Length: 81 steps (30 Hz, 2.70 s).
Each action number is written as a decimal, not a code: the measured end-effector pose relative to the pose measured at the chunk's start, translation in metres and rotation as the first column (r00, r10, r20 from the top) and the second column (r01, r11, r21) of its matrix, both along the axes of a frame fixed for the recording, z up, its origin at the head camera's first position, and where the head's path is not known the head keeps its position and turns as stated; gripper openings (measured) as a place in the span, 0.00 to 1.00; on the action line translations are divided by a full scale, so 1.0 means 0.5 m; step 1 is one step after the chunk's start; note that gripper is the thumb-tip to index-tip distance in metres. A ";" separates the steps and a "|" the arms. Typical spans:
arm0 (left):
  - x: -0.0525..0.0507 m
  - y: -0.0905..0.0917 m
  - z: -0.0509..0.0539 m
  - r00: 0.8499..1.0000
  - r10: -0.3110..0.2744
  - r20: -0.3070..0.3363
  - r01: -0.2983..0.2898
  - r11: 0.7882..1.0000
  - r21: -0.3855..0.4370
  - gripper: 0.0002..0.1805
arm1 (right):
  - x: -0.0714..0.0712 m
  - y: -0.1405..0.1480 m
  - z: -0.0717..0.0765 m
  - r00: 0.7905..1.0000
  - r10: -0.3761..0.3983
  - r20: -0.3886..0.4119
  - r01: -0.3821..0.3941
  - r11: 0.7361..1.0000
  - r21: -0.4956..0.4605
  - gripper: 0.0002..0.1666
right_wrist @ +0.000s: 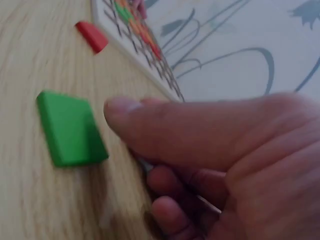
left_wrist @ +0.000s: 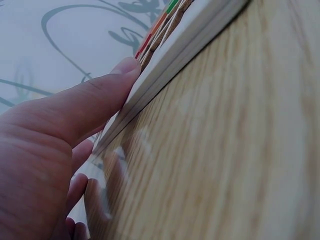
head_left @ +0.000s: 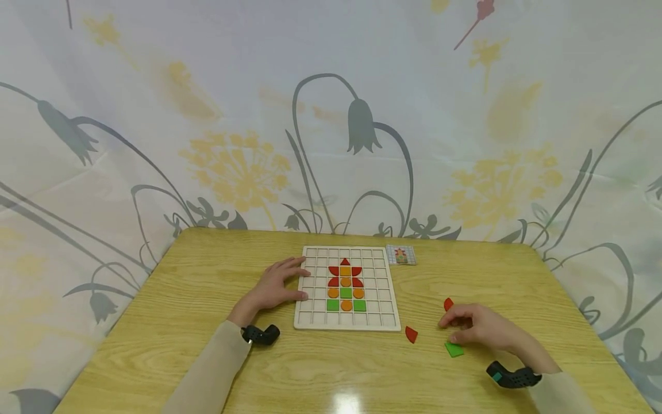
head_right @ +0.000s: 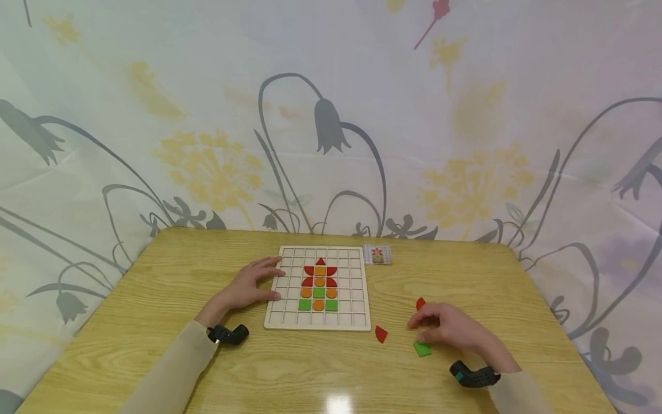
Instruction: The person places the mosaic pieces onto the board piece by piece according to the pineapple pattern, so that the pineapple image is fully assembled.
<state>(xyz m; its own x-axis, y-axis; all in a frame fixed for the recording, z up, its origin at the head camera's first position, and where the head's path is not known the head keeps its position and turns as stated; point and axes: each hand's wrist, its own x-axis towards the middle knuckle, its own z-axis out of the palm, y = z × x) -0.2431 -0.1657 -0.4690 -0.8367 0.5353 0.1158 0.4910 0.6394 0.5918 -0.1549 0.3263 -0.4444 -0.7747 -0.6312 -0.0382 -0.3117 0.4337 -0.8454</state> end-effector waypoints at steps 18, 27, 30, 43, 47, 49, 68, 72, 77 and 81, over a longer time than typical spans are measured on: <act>0.004 -0.002 0.004 1.000 -0.007 0.004 0.007 1.000 0.005 0.28 | 0.005 -0.010 -0.004 0.989 0.134 -0.067 -0.128 0.988 0.089 0.09; 0.004 -0.003 0.005 1.000 -0.008 -0.002 0.008 1.000 0.001 0.29 | 0.004 -0.012 0.000 0.999 0.024 0.047 -0.026 0.999 0.027 0.07; 0.001 -0.002 0.002 1.000 -0.007 -0.013 0.007 1.000 0.001 0.29 | 0.003 -0.015 0.005 0.996 -0.072 0.052 0.070 0.997 0.031 0.06; 0.000 -0.002 -0.002 1.000 0.000 0.001 0.000 1.000 -0.005 0.29 | -0.011 -0.079 0.003 0.955 -0.254 -0.154 0.263 0.964 0.040 0.10; 0.001 -0.001 0.001 1.000 -0.002 0.004 0.002 1.000 0.001 0.29 | -0.013 -0.121 -0.002 0.946 -0.260 -0.193 0.256 0.966 -0.046 0.08; 0.001 -0.002 0.001 1.000 -0.002 0.003 0.002 1.000 0.005 0.29 | -0.014 -0.147 -0.004 0.944 -0.267 -0.196 0.253 0.963 -0.092 0.07; 0.002 -0.002 0.004 1.000 -0.013 -0.016 0.013 1.000 0.011 0.28 | -0.053 -0.344 -0.027 0.964 -0.197 -0.180 0.160 0.967 -0.200 0.05; 0.001 -0.002 0.004 1.000 -0.015 -0.013 0.015 1.000 0.011 0.28 | -0.052 -0.360 -0.035 0.968 -0.180 -0.173 0.149 0.972 -0.180 0.03; 0.001 -0.003 0.003 1.000 -0.015 -0.016 0.015 1.000 -0.003 0.28 | -0.047 -0.365 -0.039 0.977 -0.135 -0.163 0.116 0.986 -0.120 0.04; 0.001 -0.002 0.005 1.000 -0.009 -0.011 0.009 1.000 0.003 0.28 | -0.049 -0.367 -0.043 0.976 -0.116 -0.183 0.101 0.991 -0.089 0.04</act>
<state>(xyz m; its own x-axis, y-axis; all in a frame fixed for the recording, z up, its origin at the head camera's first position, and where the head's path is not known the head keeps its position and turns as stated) -0.2424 -0.1668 -0.4667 -0.8303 0.5427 0.1270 0.5036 0.6328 0.5882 -0.1793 0.1428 -0.4660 -0.8276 -0.5378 0.1608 -0.4224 0.4080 -0.8094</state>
